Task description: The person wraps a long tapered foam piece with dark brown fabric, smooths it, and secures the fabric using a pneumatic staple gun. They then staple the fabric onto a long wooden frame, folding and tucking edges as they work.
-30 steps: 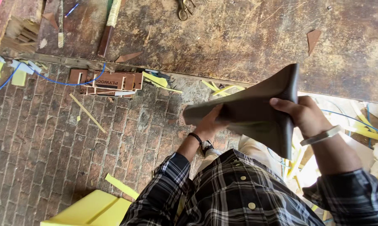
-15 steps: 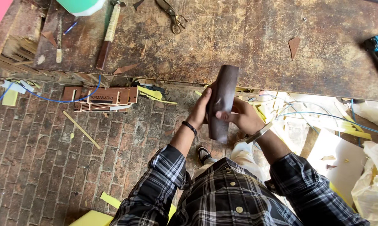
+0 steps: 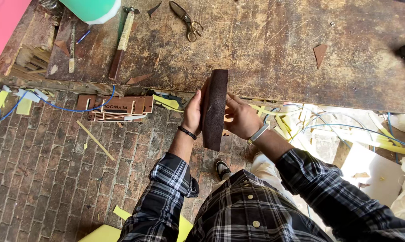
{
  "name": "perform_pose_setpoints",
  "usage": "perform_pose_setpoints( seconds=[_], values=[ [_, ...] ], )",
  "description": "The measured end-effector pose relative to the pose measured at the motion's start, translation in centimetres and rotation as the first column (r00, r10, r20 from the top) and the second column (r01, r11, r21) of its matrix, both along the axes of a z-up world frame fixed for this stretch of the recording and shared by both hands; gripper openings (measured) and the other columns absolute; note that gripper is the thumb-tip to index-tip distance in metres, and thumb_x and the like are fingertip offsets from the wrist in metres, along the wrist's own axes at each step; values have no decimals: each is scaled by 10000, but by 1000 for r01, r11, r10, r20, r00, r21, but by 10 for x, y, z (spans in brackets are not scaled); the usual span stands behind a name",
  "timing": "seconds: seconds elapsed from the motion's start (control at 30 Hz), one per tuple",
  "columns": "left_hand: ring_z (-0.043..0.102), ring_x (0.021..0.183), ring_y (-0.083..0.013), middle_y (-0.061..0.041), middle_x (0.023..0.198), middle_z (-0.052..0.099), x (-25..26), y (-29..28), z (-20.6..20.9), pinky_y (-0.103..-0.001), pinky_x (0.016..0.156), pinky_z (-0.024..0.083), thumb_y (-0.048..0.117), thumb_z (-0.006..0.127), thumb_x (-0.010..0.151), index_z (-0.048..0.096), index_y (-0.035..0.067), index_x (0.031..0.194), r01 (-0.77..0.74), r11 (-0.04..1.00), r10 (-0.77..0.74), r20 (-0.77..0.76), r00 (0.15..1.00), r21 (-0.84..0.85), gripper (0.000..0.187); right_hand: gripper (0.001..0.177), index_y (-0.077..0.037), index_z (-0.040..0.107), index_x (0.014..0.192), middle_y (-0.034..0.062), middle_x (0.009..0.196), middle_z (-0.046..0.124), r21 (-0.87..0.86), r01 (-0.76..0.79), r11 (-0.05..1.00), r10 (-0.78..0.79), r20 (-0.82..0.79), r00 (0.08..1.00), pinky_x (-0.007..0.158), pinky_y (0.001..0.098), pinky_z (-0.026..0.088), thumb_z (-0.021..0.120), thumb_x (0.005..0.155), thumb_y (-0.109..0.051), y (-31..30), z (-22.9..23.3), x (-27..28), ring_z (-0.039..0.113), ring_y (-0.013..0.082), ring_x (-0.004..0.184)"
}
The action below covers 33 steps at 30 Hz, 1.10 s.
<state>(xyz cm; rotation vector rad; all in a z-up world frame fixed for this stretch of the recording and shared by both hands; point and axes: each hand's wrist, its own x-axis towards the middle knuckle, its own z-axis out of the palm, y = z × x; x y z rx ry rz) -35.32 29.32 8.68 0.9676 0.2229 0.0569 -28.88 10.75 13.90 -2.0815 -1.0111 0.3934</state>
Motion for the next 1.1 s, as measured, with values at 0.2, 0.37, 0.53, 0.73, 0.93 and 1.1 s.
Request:
perform_pose_setpoints(
  seconds=[0.2,0.37,0.53,0.73,0.93,1.1],
  values=[
    [708,914,-179,-77,1070,717,11,12,-17,-337,748,600,505,387,1078,595,50,1380,29,1000,-29,-104,994,-8,585,673,-9,592,1300,211,1395,553,-107,-80,991,99,183,978,734,365,643,885,735,-226,10,1,18,749,289,867],
    [559,1200,-298,-193,1383,501,23,20,-25,-413,980,507,489,372,1223,376,-21,1506,94,982,-99,20,995,167,584,377,-46,721,1106,172,1195,699,-137,-118,984,152,270,951,664,380,630,825,800,-240,29,-25,30,747,278,777],
    [112,1582,-380,-204,1757,-4,33,18,8,-478,1229,244,359,325,1146,-24,124,1678,87,596,-21,-93,995,798,678,294,-85,742,1101,140,1088,731,-313,-59,948,130,211,969,734,359,631,803,879,-268,36,-54,39,745,245,778],
    [621,1282,-397,-234,1573,435,49,6,47,-468,1035,566,256,395,1037,16,183,1647,308,438,70,-373,925,845,722,502,10,681,1240,182,1189,711,398,-148,905,198,-88,976,876,407,617,726,752,-95,19,-25,55,714,297,1034],
    [688,1156,-397,-270,1491,493,56,-8,66,-483,925,600,231,409,1021,39,157,1628,242,450,-20,-261,965,860,715,453,63,621,1187,207,1017,723,-19,548,836,-200,-941,272,751,417,636,438,1095,-341,31,3,52,720,271,843],
    [691,1137,-349,-222,1485,533,64,-34,43,-449,866,614,388,400,1030,78,197,1646,261,465,43,-316,948,846,721,430,-18,694,1216,115,980,761,170,723,670,-436,-698,568,750,332,575,470,1075,-357,45,-25,44,701,167,829]
  ],
)
